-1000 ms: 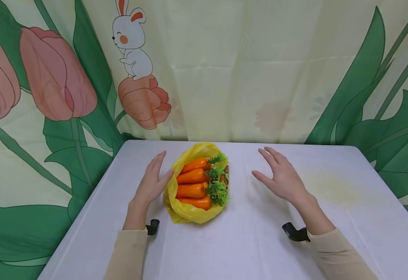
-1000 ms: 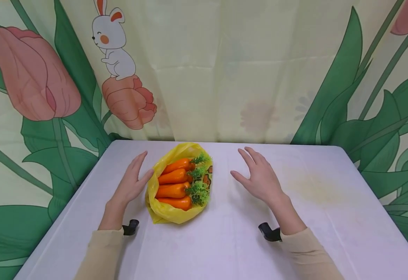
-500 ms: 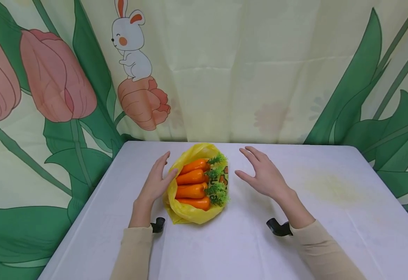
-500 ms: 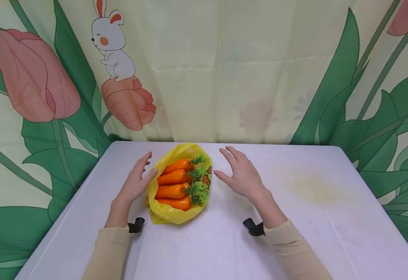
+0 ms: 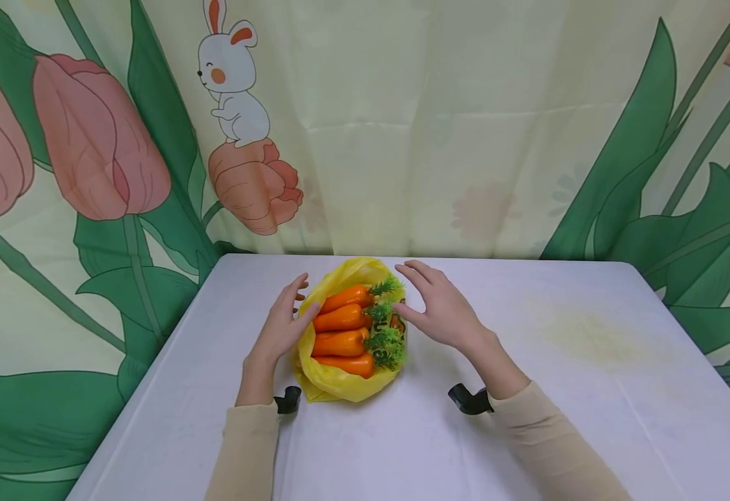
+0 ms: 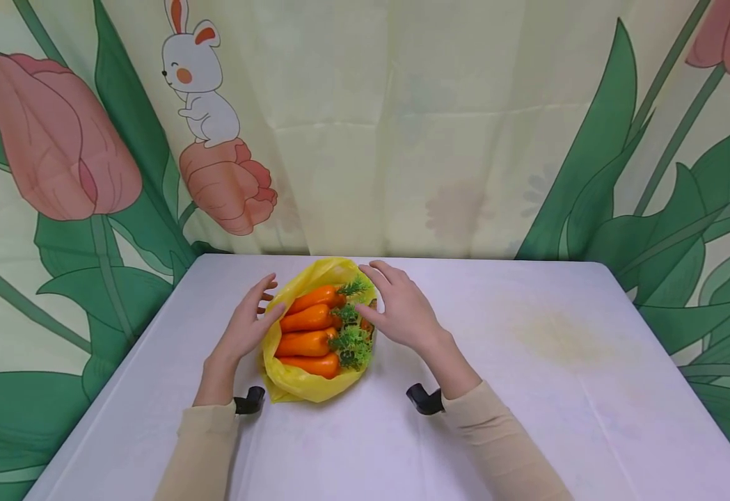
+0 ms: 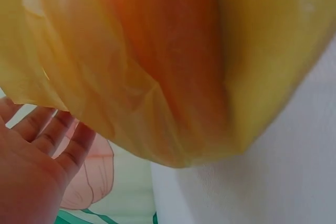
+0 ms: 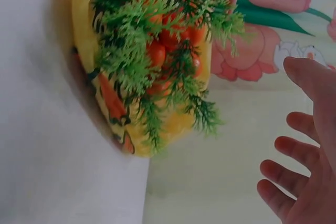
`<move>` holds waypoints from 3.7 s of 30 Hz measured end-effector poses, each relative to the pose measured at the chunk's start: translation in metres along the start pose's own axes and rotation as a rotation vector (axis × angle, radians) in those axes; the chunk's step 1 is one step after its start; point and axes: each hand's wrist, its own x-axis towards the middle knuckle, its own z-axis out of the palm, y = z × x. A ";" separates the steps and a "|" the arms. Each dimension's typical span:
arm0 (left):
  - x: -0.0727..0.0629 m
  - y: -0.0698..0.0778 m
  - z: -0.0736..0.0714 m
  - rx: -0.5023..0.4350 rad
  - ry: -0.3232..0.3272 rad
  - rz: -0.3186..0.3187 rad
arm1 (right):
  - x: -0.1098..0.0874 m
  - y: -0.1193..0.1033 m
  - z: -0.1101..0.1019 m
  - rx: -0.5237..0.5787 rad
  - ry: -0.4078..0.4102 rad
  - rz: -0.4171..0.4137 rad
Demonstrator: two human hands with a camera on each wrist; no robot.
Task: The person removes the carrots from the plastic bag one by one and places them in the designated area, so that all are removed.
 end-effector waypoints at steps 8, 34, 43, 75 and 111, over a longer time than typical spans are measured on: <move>0.002 0.001 0.004 -0.056 -0.008 -0.017 | 0.013 -0.016 0.009 0.023 -0.014 -0.064; 0.004 0.002 0.014 -0.097 -0.021 -0.076 | 0.030 -0.067 0.043 0.021 -0.303 -0.183; 0.005 -0.001 0.015 -0.118 -0.018 -0.100 | 0.030 -0.074 0.055 -0.031 -0.382 -0.195; 0.006 -0.009 0.020 -0.228 0.048 -0.057 | 0.022 -0.079 0.074 -0.258 -0.382 -0.223; 0.007 -0.008 0.019 -0.231 0.051 -0.058 | -0.002 -0.014 -0.007 -0.055 -0.189 -0.132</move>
